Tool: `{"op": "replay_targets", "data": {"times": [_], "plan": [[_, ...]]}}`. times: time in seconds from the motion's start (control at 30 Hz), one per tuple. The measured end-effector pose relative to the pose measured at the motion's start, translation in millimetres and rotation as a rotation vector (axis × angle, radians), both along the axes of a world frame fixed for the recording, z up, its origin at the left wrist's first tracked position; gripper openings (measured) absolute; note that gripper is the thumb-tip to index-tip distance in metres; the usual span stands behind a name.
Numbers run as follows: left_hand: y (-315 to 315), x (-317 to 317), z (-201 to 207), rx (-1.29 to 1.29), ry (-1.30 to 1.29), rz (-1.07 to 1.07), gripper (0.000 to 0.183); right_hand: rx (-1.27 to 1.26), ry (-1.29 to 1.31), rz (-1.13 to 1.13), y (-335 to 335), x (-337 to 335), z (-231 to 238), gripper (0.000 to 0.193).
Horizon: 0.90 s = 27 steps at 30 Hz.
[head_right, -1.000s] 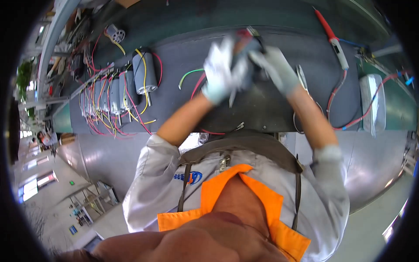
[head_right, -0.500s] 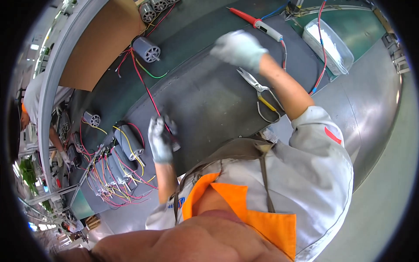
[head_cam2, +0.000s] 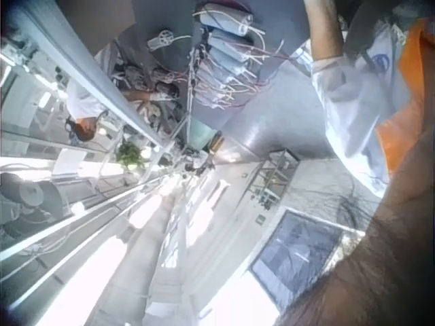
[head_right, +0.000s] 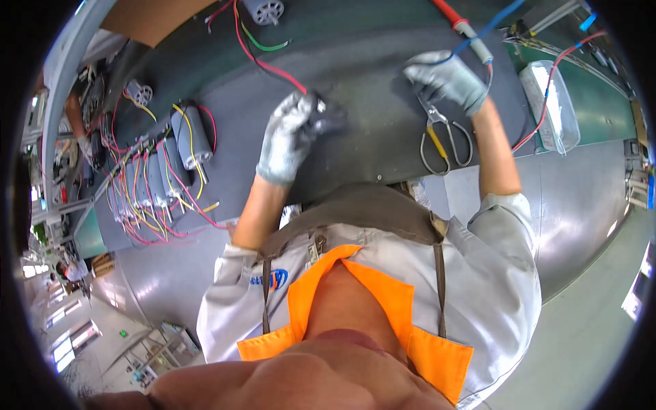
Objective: The person assembles and wires electrical motors by hand on a production line, managing the wires with cable ties and then testing the connections with a multimeter probe. Pliers and scissors are used to manipulate the wires and cable ties.
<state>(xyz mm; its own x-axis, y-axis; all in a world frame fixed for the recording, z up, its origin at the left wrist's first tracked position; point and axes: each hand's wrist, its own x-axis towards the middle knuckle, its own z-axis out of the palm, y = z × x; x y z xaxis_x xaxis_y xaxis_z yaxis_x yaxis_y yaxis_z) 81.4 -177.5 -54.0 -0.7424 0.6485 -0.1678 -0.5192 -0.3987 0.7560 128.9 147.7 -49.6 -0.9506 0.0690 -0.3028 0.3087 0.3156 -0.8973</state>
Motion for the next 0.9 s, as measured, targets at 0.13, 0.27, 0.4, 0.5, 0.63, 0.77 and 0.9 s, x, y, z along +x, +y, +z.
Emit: {"op": "replay_targets", "data": {"times": [0.13, 0.27, 0.4, 0.5, 0.63, 0.77, 0.9], "plan": [[17, -3, 13, 0.025, 0.085, 0.119, 0.029, -0.055, 0.727, 0.38, -64, 29, -34, 0.036], [16, -3, 12, -0.054, 0.021, 0.236, 0.031, -0.49, 0.373, -0.095, -120, 41, 8, 0.032], [17, -3, 8, -0.046, -0.002, 0.226, 0.031, -0.576, 0.292, -0.173, -131, 31, 8, 0.027], [18, -2, 10, -0.015, 0.003, 0.231, 0.029, -0.56, 0.251, -0.236, -135, 27, 8, 0.027], [22, -2, 13, -0.142, 0.084, 0.232, 0.026, -0.583, 0.244, -0.241, -138, 23, 7, 0.026], [37, 2, 6, -0.18, 0.113, 0.329, 0.019, -0.631, 0.269, -0.297, -146, 19, 14, 0.024], [38, 4, -9, 0.024, -0.033, 0.325, 0.019, -0.539, 0.286, -0.177, -134, 10, 2, 0.03]]}}
